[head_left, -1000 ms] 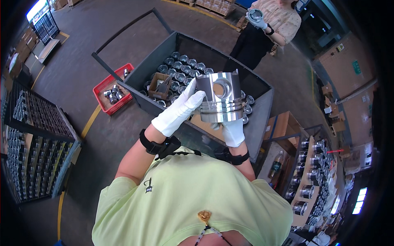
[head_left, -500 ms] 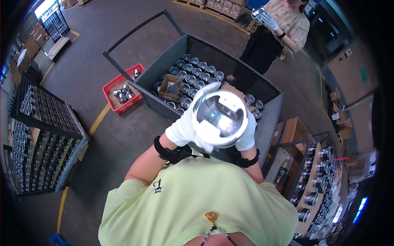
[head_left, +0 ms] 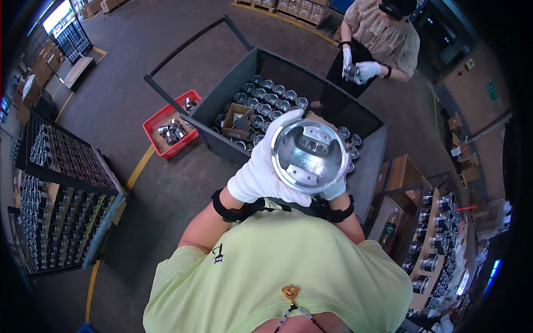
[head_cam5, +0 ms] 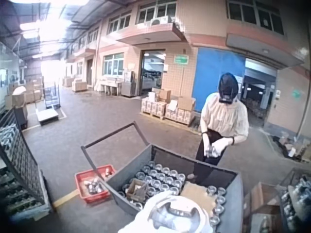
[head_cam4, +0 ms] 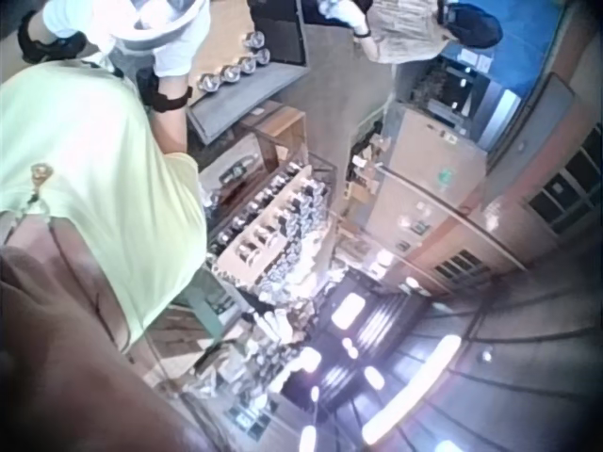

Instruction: Sorting and organizing engine pistons from a shipping bin into a layered cart using cardboard separators.

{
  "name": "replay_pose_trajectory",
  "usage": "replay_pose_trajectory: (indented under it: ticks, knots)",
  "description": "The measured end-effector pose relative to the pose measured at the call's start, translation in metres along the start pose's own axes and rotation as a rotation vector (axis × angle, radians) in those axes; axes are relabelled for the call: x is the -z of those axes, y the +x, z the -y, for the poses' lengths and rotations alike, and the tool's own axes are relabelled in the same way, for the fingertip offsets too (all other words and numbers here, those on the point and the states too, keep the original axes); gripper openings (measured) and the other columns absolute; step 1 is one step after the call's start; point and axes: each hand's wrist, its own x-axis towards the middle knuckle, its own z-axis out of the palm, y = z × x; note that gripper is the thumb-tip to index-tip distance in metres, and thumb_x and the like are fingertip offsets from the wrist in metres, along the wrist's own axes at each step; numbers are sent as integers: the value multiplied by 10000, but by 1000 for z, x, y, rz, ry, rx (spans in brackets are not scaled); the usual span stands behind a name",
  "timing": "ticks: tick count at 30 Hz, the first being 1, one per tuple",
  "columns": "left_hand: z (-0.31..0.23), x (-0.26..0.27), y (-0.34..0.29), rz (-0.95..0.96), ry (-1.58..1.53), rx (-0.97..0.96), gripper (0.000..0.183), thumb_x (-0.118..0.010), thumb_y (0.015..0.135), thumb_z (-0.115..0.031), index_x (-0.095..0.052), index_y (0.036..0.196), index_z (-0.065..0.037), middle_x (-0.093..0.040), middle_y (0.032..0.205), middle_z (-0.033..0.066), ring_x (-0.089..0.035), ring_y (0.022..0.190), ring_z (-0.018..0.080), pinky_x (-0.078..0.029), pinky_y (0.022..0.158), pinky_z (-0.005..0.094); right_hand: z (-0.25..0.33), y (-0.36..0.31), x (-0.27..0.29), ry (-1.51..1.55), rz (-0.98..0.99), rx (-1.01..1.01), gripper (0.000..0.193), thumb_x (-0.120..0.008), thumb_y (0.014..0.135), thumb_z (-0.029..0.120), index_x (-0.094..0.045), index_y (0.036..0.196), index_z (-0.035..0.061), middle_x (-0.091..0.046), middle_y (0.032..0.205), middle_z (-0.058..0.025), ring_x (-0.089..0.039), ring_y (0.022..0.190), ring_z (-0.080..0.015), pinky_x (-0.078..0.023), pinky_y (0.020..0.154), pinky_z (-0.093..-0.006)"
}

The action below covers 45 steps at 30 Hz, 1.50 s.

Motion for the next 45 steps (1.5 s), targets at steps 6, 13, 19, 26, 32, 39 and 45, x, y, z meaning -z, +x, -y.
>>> replay_pose_trajectory:
  ticks: [6, 13, 19, 26, 32, 39, 45]
  knots:
    - [-14, 36, -6, -480, -519, 500, 808, -811, 729, -236, -354, 1373, -64, -543, 1216, 72, -554, 1082, 162, -489, 903, 341, -19, -7, -73, -619, 125, 137, 245, -579, 921, 120, -571, 1142, 15, -633, 1046, -45, -603, 977, -119, -491, 855, -274]
    - [-43, 85, -19, -575, -695, 717, 453, -701, 846, -257, -473, 1229, -173, -587, 1082, -2, -619, 979, 146, -553, 798, 362, -61, 10, -103, -729, -23, -149, 296, -661, 812, 1, -567, 1092, 6, -630, 809, -57, -519, 460, -94, -372, 374, -220]
    - [-52, 118, -27, -746, -676, 688, 496, -738, 811, -219, -439, 1204, -171, -582, 1049, 26, -642, 917, 160, -585, 731, 370, -74, 36, -129, -1035, 102, -146, 284, -690, 804, 19, -576, 1063, -3, -652, 815, -74, -584, 537, -88, -447, 446, -228]
    - [-33, 152, -32, -966, -541, 586, 793, -846, 684, -215, -316, 1260, -83, -529, 1100, 104, -614, 943, 208, -566, 749, 398, -67, 70, -155, -1027, 331, -20, 1133, -875, 613, 266, -190, 1484, 30, -558, 1241, -202, -636, 968, -197, -532, 766, -306]
    - [-1, 175, -19, -1158, -393, 520, 825, -855, 675, -208, -301, 1271, -68, -529, 1117, 115, -595, 979, 211, -543, 805, 363, -101, 124, -148, -1418, 515, 262, 1150, -775, 615, 641, -295, 1436, -5, -570, 1172, -234, -625, 956, -335, -512, 810, -393]
    - [51, 208, 9, -1356, -254, 531, 733, -816, 714, -106, -335, 1267, -67, -558, 1113, 76, -611, 964, 178, -538, 824, 343, -122, 195, -133, -1452, 545, 281, 607, -585, 920, 361, -431, 1344, -45, -623, 1025, -234, -632, 873, -367, -509, 737, -421]
    - [97, 227, -17, -1646, -349, 733, 562, -748, 748, -43, -384, 1173, -95, -591, 1023, 84, -655, 833, 184, -598, 708, 372, -165, 237, -51, -1195, 713, -194, 540, -570, 916, 314, -445, 1334, -5, -614, 1128, -253, -611, 1016, -394, -503, 843, -432]
